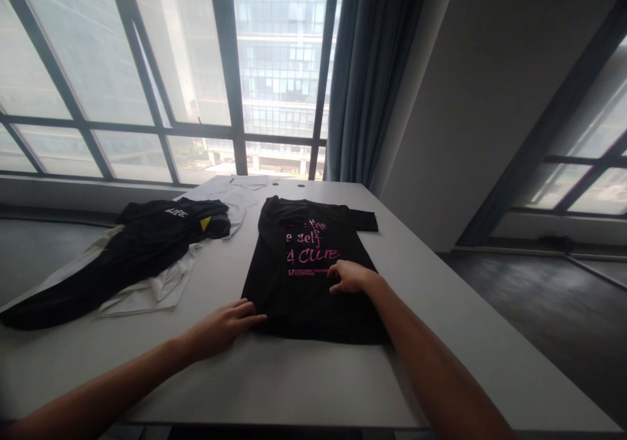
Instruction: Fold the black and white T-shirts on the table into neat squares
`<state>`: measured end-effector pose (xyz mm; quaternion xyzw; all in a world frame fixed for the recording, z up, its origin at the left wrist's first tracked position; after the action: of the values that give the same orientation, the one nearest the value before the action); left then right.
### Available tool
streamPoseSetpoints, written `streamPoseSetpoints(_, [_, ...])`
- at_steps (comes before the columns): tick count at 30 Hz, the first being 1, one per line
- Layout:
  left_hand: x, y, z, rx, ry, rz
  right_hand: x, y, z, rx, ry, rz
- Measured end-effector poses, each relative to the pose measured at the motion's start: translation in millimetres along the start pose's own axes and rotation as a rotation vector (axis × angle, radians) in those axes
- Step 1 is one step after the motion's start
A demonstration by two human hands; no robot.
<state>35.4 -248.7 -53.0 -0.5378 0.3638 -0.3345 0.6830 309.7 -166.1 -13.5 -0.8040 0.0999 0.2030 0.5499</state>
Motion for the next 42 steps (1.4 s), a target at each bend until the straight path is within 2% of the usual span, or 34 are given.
streamPoseSetpoints(4, [1.7, -15.6, -7.9, -0.073, 0.022, -0.184, -1.4, 10.7, 12.4, -0.233, 0.123, 0.040])
streamPoseSetpoints(6, [2.9, -25.9, -9.5, -0.122, 0.023, -0.279, -5.3, 6.1, 20.9, -0.289, 0.133, 0.096])
streamPoseSetpoints(8, [1.1, -33.5, -7.1, -0.192, 0.038, -0.358, -13.0, -7.2, 38.7, -0.238, 0.074, 0.098])
streamPoseSetpoints(10, [-9.6, -37.6, 1.9, -0.253, 0.049, -0.460, -20.3, -24.7, 65.7, -0.114, 0.000, 0.060])
streamPoseSetpoints(12, [-36.3, -38.8, 20.0, -0.240, 0.014, -0.546, -24.0, -41.3, 98.7, 0.029, -0.037, 0.010])
streamPoseSetpoints(13, [-56.6, -37.6, 32.1, -0.203, -0.030, -0.559, -24.9, -48.1, 116.2, 0.092, -0.047, -0.010])
streamPoseSetpoints(16, [-135.0, -22.9, 72.8, -0.061, -0.224, -0.457, -23.3, -61.0, 167.2, 0.212, -0.042, -0.028])
streamPoseSetpoints(19, [-219.4, 6.8, 108.3, 0.020, -0.477, -0.316, -12.9, -69.8, 206.0, 0.291, -0.007, -0.011])
streamPoseSetpoints(22, [-289.7, 35.8, 136.6, 0.078, -0.679, -0.229, 8.8, -78.0, 228.2, 0.380, 0.026, 0.017])
streamPoseSetpoints(26, [-357.1, 62.1, 174.7, 0.100, -0.809, -0.148, 46.4, -79.2, 239.2, 0.482, 0.055, 0.022])
streamPoseSetpoints(30, [-405.0, 75.8, 212.8, 0.095, -0.855, -0.113, 61.8, -71.6, 238.2, 0.599, 0.031, -0.004])
streamPoseSetpoints(32, [-421.5, 81.0, 229.8, 0.084, -0.838, -0.111, 54.5, -69.3, 235.3, 0.661, -0.018, -0.017])
streamPoseSetpoints(35, [-438.4, 89.2, 249.1, 0.053, -0.801, -0.109, 31.2, -67.3, 231.5, 0.712, -0.169, 0.008])
streamPoseSetpoints(39, [-450.2, 98.3, 265.0, 0.000, -0.739, -0.117, 4.9, -55.9, 233.9, 0.603, -0.388, 0.066])
streamPoseSetpoints(42, [-459.0, 95.6, 269.6, -0.025, -0.738, -0.099, 3.1, -45.9, 238.6, 0.499, -0.419, 0.075])
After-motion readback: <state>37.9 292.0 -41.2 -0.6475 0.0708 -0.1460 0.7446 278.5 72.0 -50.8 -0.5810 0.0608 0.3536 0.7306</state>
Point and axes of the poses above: each hand's wrist, its own z-axis towards the middle knuckle, its own y-axis out of the palm, x = y × z, the point moved 7 cm from there along z, towards the middle knuckle, and after that the axes turned 13 degrees about z, right-handed, at the moved point
